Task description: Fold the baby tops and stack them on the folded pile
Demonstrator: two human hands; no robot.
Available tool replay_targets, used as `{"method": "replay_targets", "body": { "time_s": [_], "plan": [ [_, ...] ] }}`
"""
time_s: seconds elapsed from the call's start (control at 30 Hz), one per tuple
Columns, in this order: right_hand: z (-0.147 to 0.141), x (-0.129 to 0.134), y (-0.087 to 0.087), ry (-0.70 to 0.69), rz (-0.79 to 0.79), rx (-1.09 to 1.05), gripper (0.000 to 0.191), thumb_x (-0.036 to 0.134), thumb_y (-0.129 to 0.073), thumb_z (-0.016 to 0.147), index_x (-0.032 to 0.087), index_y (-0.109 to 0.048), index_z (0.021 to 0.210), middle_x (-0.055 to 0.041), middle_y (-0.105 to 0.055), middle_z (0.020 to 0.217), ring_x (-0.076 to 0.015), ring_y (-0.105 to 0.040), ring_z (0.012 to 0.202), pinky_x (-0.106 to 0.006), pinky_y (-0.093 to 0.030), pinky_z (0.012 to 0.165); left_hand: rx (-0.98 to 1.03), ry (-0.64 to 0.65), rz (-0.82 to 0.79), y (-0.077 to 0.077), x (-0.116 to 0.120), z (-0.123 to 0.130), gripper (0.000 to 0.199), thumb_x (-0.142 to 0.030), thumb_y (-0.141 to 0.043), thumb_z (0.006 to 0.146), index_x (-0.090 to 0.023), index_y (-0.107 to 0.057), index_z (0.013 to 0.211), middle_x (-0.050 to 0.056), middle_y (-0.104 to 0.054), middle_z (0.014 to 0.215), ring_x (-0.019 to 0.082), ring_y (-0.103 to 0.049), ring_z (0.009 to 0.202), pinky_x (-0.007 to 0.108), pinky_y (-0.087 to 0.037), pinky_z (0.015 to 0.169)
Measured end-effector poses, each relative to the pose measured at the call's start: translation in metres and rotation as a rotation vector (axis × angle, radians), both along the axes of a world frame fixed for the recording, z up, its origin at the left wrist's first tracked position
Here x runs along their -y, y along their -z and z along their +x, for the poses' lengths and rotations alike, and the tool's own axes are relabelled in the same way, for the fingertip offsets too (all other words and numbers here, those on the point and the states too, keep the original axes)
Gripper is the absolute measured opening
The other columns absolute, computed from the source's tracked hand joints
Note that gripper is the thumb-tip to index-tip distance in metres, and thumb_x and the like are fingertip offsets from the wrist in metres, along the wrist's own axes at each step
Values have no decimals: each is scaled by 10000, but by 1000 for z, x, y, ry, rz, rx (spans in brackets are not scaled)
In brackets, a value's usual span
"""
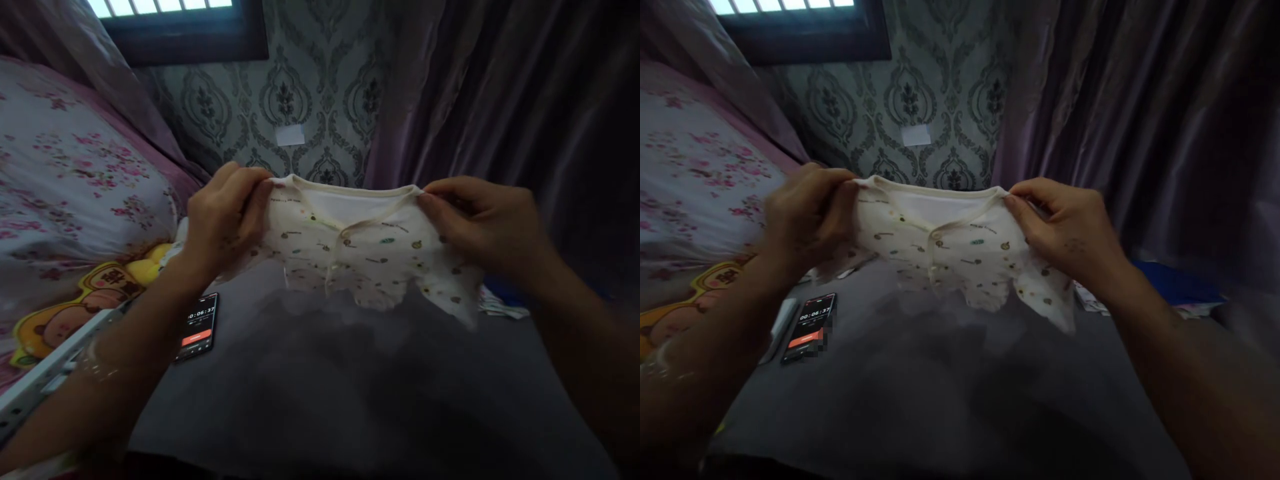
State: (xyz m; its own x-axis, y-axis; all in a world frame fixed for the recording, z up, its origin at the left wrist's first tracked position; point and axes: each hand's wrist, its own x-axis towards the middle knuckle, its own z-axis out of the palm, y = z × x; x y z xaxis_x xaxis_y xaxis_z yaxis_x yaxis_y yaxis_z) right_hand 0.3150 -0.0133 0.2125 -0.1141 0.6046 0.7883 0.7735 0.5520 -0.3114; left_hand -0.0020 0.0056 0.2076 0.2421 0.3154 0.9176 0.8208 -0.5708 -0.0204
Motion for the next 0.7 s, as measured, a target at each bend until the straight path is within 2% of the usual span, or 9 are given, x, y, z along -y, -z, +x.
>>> {"method": "replay_targets", "body": {
  "time_s": [0.07,0.13,0.2,0.23,0.33,0.43,0.53,0.6,0.7],
  "plan": [
    [1,9,-7,-15,-59,-9,192,454,-588,865,308,-707,904,-17,-682,778,-197,-629,694,-341,-512,649,-10,13,-42,-9,11,-5,184,-329,-484,921,-270,-649,976,9,-620,865,164,-570,831,274,-447,796],
    [3,5,-9,-38,-139,-2,198,465,-598,853,306,-714,878,-16,-681,755,-192,-615,656,-328,-494,599,-16,7,-122,-13,8,-8,196,-331,-498,909,-242,-664,962,-4,-626,838,149,-569,792,255,-439,770],
    [5,-12,-1,-64,-254,33,217,464,-605,839,281,-722,856,-13,-679,724,-185,-602,624,-305,-461,553,-49,-5,-275,-6,-8,-10,239,-350,-487,905,-209,-677,933,-5,-627,783,138,-560,722,239,-425,698],
    [6,-24,7,-85,-330,64,224,456,-605,835,266,-724,852,-11,-679,716,-181,-600,621,-292,-450,546,-74,-5,-381,4,-21,-11,265,-368,-479,900,-197,-682,910,-3,-623,747,138,-553,686,235,-413,655],
    [7,-66,49,-158,-566,194,230,409,-598,826,219,-723,858,-12,-700,748,-168,-611,639,-259,-440,559,-174,36,-733,55,-69,-8,310,-379,-448,893,-187,-691,886,23,-653,740,153,-567,659,241,-398,616],
    [5,-102,107,-123,-681,328,236,334,-523,874,184,-704,888,-40,-716,829,-175,-639,719,-255,-448,631,-286,52,-927,125,-112,-1,330,-354,-399,910,-184,-682,915,69,-696,869,188,-608,776,257,-419,673],
    [1,-120,162,-40,-739,450,268,307,-430,938,182,-665,969,-87,-715,959,-205,-657,867,-272,-446,728,-313,4,-1038,183,-134,9,334,-341,-350,942,-188,-645,968,82,-701,952,187,-624,846,257,-432,721],
    [-1,-124,186,40,-759,544,317,344,-354,978,187,-622,1042,-112,-703,1006,-232,-655,935,-295,-441,762,-312,-45,-1046,205,-139,14,347,-356,-320,962,-183,-620,987,86,-694,969,188,-627,859,262,-432,729],
    [-1,-129,203,123,-782,672,372,381,-254,1006,184,-549,1116,-136,-694,1017,-266,-659,953,-338,-437,781,-328,-88,-1025,217,-144,17,379,-382,-268,984,-172,-580,1033,89,-681,986,194,-627,866,270,-424,723]
  ]
}}
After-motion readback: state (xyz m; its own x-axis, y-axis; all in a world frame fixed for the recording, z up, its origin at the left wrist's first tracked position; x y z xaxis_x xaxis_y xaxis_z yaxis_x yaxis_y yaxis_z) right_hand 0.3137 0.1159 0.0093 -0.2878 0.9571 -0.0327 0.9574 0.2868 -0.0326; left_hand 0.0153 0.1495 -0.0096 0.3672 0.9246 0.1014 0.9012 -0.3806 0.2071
